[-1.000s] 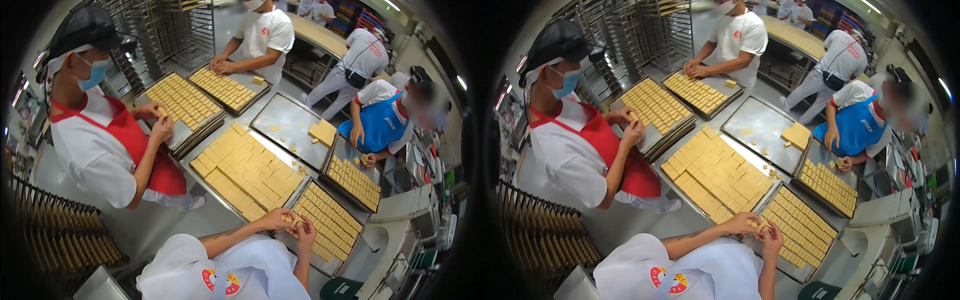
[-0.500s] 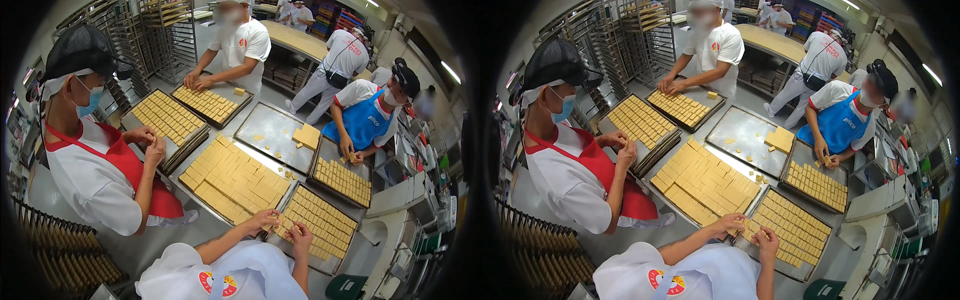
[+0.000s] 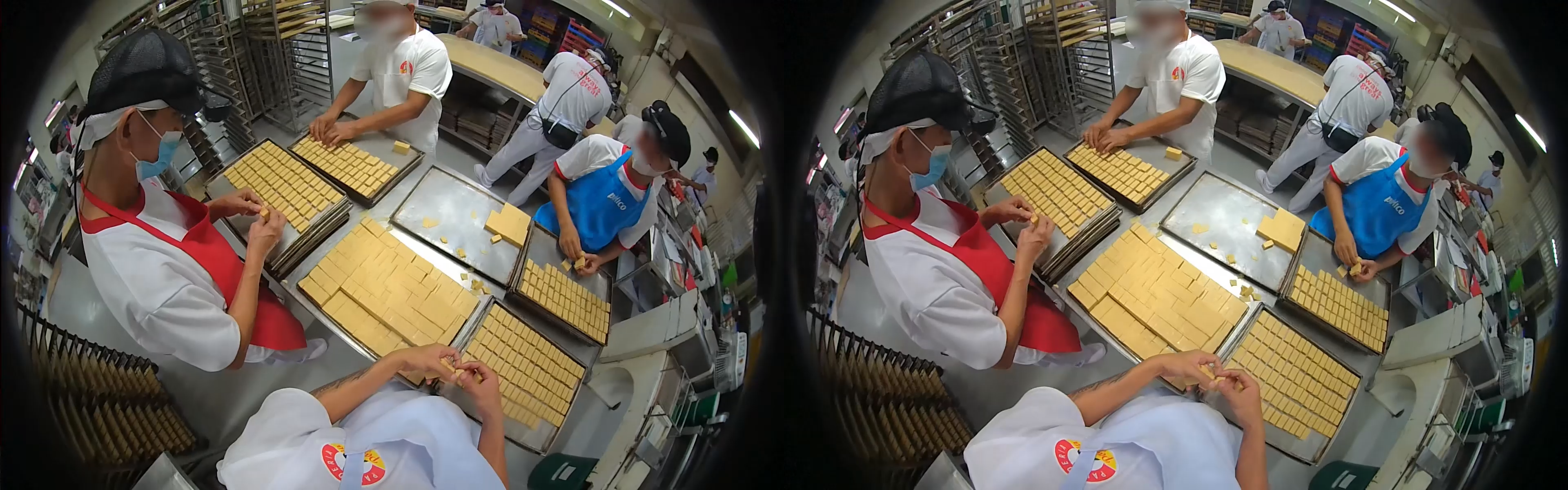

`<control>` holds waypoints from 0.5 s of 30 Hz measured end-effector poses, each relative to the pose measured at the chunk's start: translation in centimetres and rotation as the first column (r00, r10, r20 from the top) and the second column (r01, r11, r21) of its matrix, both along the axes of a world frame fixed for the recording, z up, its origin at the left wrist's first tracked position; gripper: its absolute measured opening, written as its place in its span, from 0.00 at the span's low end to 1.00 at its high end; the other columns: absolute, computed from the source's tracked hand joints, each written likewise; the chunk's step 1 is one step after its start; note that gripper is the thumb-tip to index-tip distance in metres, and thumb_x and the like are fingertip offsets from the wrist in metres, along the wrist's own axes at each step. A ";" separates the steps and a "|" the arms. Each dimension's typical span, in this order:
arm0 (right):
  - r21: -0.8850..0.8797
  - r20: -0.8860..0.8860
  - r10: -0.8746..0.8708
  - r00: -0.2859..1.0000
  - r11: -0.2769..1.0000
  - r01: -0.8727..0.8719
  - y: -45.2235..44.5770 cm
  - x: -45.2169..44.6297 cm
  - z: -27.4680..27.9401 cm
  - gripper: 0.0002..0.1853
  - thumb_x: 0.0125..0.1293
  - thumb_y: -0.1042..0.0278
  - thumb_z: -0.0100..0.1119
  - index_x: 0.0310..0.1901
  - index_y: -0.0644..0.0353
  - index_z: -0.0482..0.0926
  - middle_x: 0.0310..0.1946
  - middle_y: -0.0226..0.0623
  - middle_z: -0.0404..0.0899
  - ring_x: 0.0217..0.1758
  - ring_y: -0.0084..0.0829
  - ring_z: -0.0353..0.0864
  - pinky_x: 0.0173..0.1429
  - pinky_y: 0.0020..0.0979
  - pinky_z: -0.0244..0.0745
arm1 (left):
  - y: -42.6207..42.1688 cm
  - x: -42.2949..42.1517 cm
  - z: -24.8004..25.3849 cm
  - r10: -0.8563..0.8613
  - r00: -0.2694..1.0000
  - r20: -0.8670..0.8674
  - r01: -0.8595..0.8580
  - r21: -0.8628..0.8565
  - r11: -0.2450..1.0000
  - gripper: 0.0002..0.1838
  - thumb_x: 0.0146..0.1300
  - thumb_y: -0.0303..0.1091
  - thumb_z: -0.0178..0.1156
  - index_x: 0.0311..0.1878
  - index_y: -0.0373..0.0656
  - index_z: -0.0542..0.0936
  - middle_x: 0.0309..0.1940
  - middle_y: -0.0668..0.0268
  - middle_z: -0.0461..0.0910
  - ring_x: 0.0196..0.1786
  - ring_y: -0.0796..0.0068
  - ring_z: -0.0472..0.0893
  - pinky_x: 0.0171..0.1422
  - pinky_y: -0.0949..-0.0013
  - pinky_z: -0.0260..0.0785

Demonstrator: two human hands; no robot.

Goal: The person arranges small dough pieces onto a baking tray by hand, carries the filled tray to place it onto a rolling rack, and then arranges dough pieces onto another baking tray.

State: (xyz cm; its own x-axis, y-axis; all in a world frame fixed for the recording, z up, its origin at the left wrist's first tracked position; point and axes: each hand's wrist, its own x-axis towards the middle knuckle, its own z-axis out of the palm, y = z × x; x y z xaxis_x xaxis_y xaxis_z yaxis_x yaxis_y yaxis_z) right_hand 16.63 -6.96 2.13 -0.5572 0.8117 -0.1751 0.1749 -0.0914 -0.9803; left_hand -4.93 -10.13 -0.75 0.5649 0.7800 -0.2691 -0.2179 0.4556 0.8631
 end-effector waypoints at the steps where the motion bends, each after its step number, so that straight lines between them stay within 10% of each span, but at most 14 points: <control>1: 0.020 0.021 0.033 0.999 0.999 -0.034 0.0 0.0 0.1 0.12 0.61 0.69 0.70 0.44 0.62 0.82 0.35 0.26 0.78 0.38 0.17 0.72 0.44 0.21 0.68 | -0.1 0.1 -0.3 -0.012 1.000 0.006 0.012 -0.008 1.000 0.17 0.61 0.40 0.70 0.46 0.46 0.74 0.30 0.72 0.77 0.34 0.81 0.76 0.27 0.74 0.68; 7: -0.154 0.024 -0.017 1.000 0.988 0.021 -0.6 0.0 -1.0 0.09 0.61 0.70 0.70 0.39 0.62 0.81 0.34 0.27 0.79 0.38 0.18 0.73 0.44 0.23 0.69 | -1.5 0.0 -0.5 0.046 0.998 0.049 -0.040 -0.118 0.992 0.15 0.62 0.39 0.70 0.47 0.45 0.78 0.35 0.70 0.80 0.36 0.83 0.79 0.29 0.76 0.70; 15: -0.074 0.015 -0.082 0.997 0.994 0.083 -0.1 -0.8 -2.8 0.11 0.63 0.65 0.70 0.41 0.61 0.80 0.30 0.25 0.76 0.31 0.16 0.71 0.33 0.20 0.66 | -1.9 -0.1 0.4 0.118 0.935 -0.335 -0.090 0.100 0.991 0.17 0.60 0.45 0.71 0.41 0.40 0.84 0.18 0.72 0.75 0.19 0.83 0.72 0.21 0.75 0.63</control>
State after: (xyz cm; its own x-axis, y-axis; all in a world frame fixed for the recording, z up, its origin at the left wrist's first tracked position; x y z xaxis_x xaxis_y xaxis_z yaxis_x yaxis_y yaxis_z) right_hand 15.83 -7.03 -0.70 -0.4865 0.8393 -0.2428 0.1754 -0.1785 -0.9682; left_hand -5.01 -12.06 -0.36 0.3655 0.8568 -0.3637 0.0523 0.3712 0.9271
